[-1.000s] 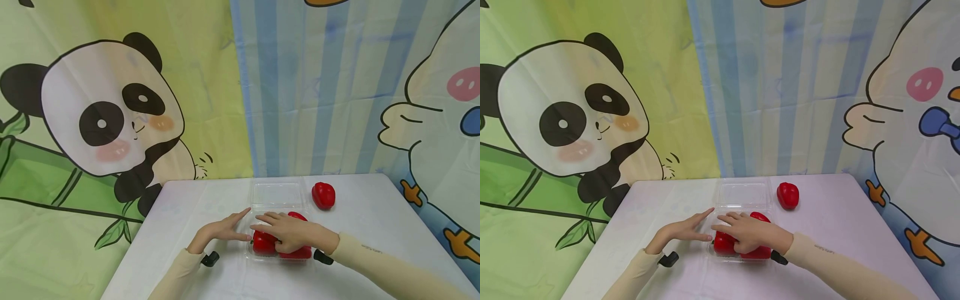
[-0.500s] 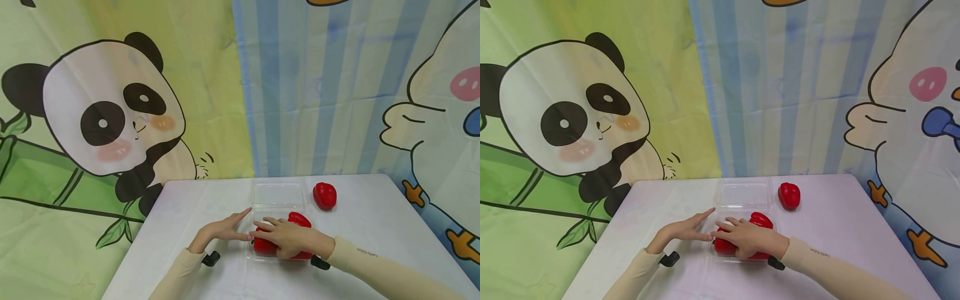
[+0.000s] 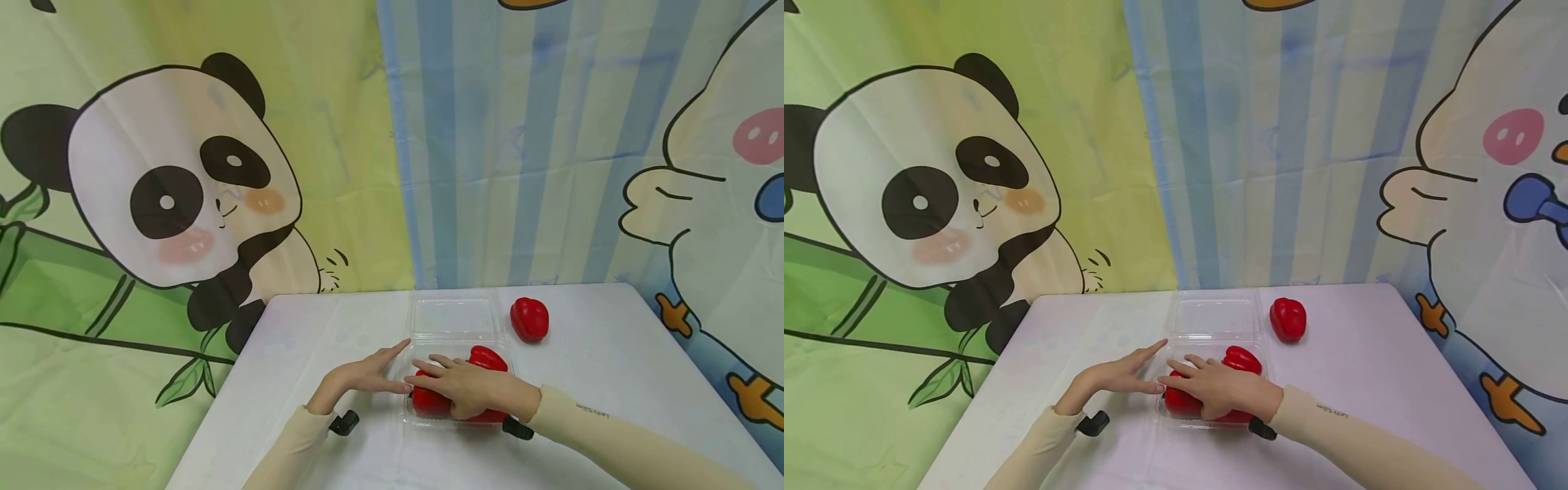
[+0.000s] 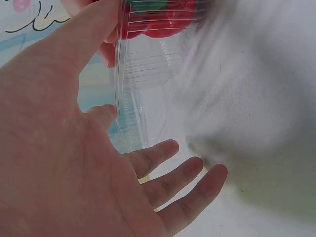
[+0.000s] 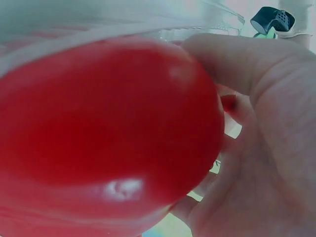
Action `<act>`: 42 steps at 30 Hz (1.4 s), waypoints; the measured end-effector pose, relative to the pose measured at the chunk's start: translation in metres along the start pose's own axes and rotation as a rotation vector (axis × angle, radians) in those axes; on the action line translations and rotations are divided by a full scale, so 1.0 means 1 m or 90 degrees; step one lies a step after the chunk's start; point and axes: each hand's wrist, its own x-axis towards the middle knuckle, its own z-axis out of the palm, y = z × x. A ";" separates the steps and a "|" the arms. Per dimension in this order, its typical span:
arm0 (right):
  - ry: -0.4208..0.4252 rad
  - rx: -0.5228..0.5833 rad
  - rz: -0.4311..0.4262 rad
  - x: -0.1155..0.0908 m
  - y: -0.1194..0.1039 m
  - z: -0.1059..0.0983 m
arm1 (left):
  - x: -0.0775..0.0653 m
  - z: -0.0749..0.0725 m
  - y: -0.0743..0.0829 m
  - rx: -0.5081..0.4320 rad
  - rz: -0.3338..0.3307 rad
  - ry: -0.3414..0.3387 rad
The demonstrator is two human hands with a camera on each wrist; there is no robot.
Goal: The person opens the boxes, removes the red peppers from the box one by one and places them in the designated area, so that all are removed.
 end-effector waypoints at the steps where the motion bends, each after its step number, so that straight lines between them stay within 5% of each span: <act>1: 0.002 -0.004 -0.002 0.001 0.001 0.001 | 0.000 0.000 0.000 0.001 0.000 0.000; 42: 0.080 -0.038 -0.059 -0.002 0.017 -0.006 | -0.001 0.000 0.004 -0.014 -0.005 -0.006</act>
